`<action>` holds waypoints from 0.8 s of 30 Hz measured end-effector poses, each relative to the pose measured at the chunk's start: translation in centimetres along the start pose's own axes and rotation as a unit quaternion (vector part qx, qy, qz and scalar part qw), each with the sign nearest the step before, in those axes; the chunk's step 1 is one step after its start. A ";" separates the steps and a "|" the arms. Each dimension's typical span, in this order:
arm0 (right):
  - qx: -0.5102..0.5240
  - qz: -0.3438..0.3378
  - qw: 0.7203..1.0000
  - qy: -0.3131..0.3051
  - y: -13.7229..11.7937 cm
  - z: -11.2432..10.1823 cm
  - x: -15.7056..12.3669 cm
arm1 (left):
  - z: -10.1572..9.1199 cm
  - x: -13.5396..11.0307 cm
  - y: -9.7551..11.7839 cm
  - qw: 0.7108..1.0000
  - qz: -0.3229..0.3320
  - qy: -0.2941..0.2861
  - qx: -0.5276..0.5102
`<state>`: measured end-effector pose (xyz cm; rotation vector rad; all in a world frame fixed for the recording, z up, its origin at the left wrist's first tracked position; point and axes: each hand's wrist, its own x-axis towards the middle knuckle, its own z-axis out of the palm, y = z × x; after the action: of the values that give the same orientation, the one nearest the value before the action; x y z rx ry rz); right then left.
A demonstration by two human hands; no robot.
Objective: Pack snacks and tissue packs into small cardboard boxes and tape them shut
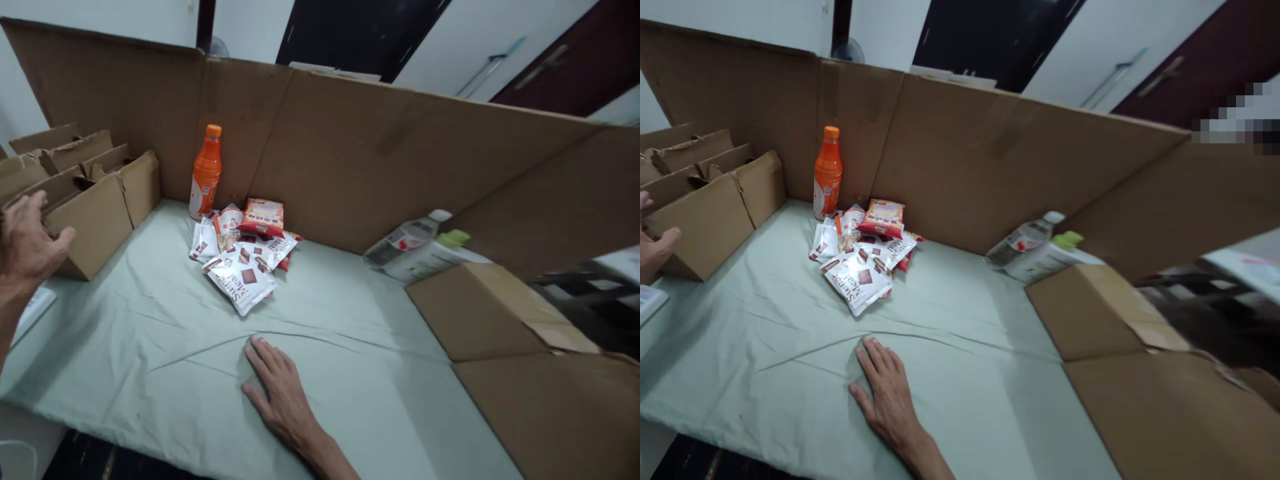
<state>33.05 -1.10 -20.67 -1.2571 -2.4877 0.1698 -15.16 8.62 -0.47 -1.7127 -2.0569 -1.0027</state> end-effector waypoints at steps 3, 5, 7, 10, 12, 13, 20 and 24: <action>-0.001 0.005 1.000 -0.003 -0.2 -0.3 0.3 | 1.6 1.2 -1.3 0.997 -0.054 -0.043 -0.021; 0.003 0.006 1.000 -0.002 -0.3 -0.4 0.5 | 1.9 0.6 -1.5 0.996 -0.054 -0.057 -0.030; 0.018 0.004 1.000 0.010 -0.2 -0.4 0.5 | 1.1 -1.0 -1.1 0.996 -0.044 -0.074 -0.038; 0.061 0.014 0.996 0.064 0.2 -0.3 0.2 | -1.8 -4.8 0.9 0.989 0.002 -0.131 -0.073; 0.095 0.042 0.988 0.111 0.5 -0.7 0.1 | -3.9 -7.4 3.0 0.966 0.089 -0.197 -0.144; 0.112 0.062 0.983 0.134 0.6 -1.0 0.1 | -4.8 -8.6 4.2 0.944 0.143 -0.230 -0.188; 0.233 0.211 0.920 0.232 3.8 -4.6 3.3 | -6.8 -11.2 10.2 0.839 0.378 -0.298 -0.255; 0.233 0.239 0.914 0.230 6.5 -4.4 7.5 | -6.2 -10.8 9.9 0.830 0.421 -0.274 -0.242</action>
<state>35.43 8.52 -16.37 -1.4540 -1.5874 0.4919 -4.38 -3.03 0.54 -3.0441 -0.9781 -0.7878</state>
